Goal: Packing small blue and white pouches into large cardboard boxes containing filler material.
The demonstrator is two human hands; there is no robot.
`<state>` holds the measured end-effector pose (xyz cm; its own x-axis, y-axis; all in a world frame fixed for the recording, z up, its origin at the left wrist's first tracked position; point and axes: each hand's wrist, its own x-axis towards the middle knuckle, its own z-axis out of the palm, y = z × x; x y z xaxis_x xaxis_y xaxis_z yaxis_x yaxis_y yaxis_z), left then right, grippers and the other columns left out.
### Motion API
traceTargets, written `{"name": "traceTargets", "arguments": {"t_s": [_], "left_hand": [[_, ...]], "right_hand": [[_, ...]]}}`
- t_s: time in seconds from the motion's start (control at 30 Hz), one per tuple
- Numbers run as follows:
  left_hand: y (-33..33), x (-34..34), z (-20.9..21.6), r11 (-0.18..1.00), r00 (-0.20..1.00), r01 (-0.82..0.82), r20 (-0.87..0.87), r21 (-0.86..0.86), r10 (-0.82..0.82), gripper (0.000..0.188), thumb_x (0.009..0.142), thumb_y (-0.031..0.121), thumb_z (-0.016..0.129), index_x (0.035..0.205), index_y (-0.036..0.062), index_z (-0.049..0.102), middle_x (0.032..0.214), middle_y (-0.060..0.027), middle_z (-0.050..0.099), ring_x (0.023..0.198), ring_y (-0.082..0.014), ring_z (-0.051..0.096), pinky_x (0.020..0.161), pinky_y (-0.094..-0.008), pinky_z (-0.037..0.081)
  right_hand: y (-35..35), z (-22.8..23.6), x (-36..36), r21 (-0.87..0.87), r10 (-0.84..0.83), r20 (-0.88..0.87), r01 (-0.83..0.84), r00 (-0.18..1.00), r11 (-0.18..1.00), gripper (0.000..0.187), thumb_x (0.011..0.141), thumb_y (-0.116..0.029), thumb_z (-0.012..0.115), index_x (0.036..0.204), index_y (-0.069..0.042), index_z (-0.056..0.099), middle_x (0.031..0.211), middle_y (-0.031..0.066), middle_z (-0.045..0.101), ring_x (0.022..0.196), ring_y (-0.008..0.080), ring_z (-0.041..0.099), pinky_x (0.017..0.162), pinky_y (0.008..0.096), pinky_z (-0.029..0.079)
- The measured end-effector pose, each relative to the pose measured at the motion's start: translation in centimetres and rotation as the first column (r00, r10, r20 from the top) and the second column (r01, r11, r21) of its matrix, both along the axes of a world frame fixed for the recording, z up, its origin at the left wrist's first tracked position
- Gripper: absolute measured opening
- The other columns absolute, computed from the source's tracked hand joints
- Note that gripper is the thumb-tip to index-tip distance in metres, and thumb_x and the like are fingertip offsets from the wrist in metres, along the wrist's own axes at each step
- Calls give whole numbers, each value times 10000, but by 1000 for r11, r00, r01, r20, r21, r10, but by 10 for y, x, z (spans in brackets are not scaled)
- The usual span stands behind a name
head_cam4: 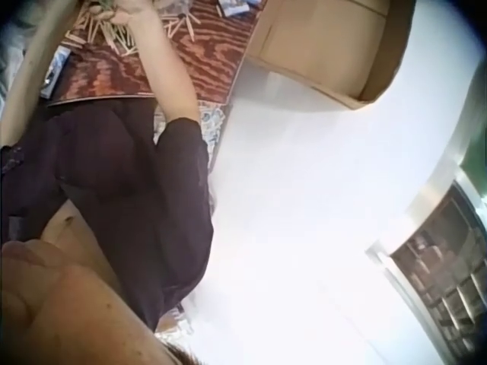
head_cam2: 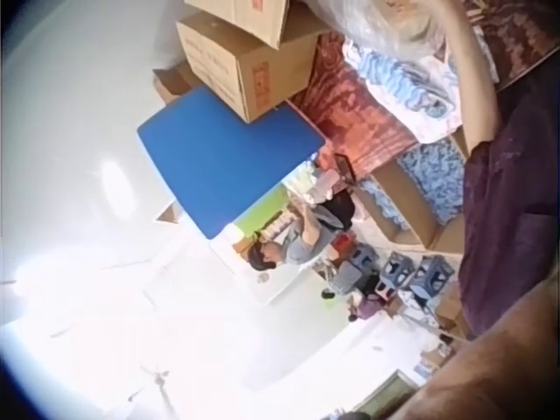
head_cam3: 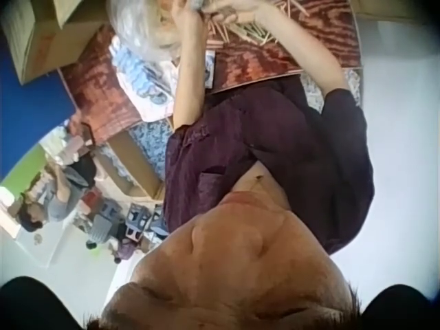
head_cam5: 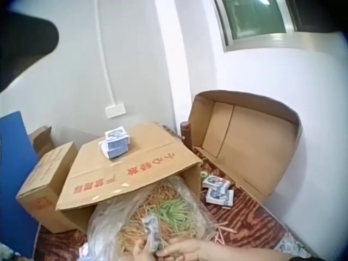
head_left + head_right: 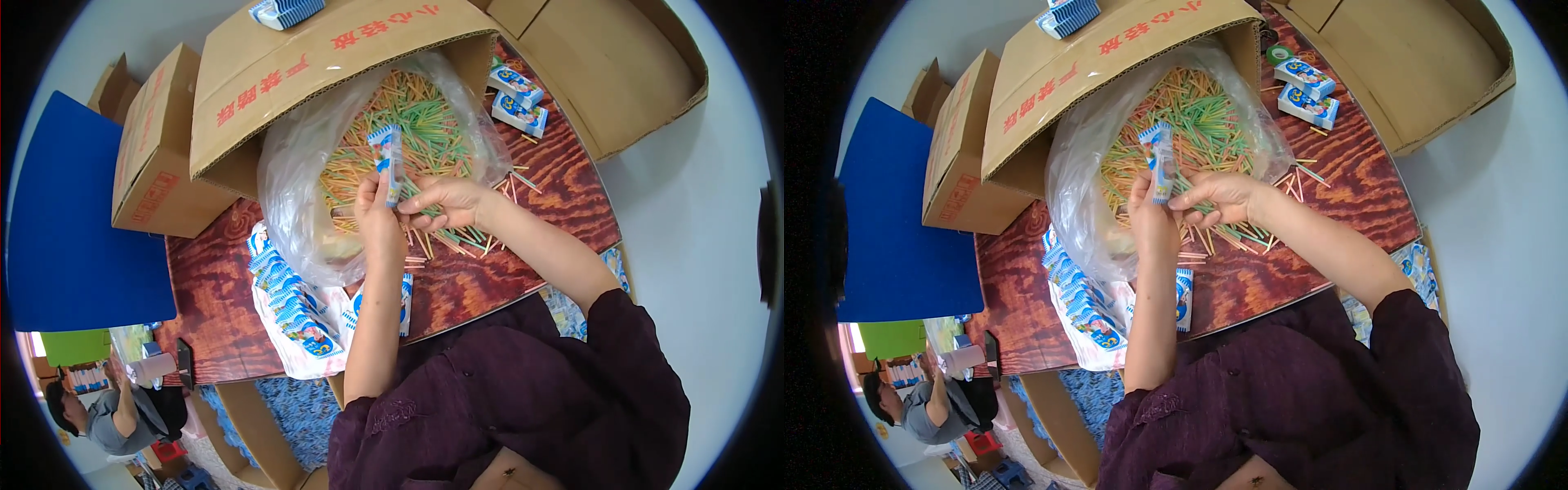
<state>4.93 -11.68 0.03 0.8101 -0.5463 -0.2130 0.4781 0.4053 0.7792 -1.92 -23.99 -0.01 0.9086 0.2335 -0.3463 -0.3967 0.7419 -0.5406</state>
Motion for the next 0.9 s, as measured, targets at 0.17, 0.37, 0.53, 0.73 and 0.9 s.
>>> {"name": "traceTargets", "arguments": {"t_s": [0.17, 0.37, 0.53, 0.73, 0.9], "left_hand": [[7, -6, -5, 998, 996, 9, 90, 60, -15, 127, 951, 185, 562, 893, 72, 562, 763, 1, 613, 493, -44, 477, 395, -197, 343], [18, 1, -4, 999, 993, 38, 110, -38, -34, 97, 946, 151, 568, 956, 56, 583, 843, -12, 639, 674, -73, 583, 593, -208, 459], [19, -3, 4, 998, 979, -15, 202, -59, 27, 96, 943, 138, 573, 961, 48, 601, 855, 6, 629, 749, -59, 562, 680, -208, 437], [32, -13, 3, 987, 941, 121, 303, 105, -148, 99, 940, 127, 574, 954, 37, 613, 847, 21, 614, 773, -43, 535, 722, -201, 409], [53, -13, -3, 996, 990, -13, 141, -90, 25, 108, 938, 117, 567, 990, 32, 609, 880, -12, 640, 790, -65, 557, 749, -221, 421]], "right_hand": [[2, -4, -1, -45, 71, -1, -71, 997, 996, 547, 821, -67, 658, 1258, -181, 349, 785, 71, 561, 557, 104, 496, 403, 206, 298], [9, 1, 0, -201, 122, 45, -110, 992, 973, 204, 852, -107, 646, 1000, -21, 532, 680, 47, 524, 537, 94, 473, 437, 209, 307], [18, -9, -7, -138, 126, 76, -114, 989, 984, 172, 861, -114, 643, 956, -42, 519, 647, 16, 500, 542, 73, 473, 436, 199, 297], [27, 2, -15, -207, 15, 56, -3, 998, 978, 113, 894, -123, 610, 907, -50, 524, 625, -16, 449, 490, 44, 414, 416, 188, 248], [38, 0, -27, -258, -56, 39, 65, 998, 964, 122, 908, -162, 612, 921, -66, 537, 595, -57, 414, 440, 33, 359, 394, 189, 212]]}}
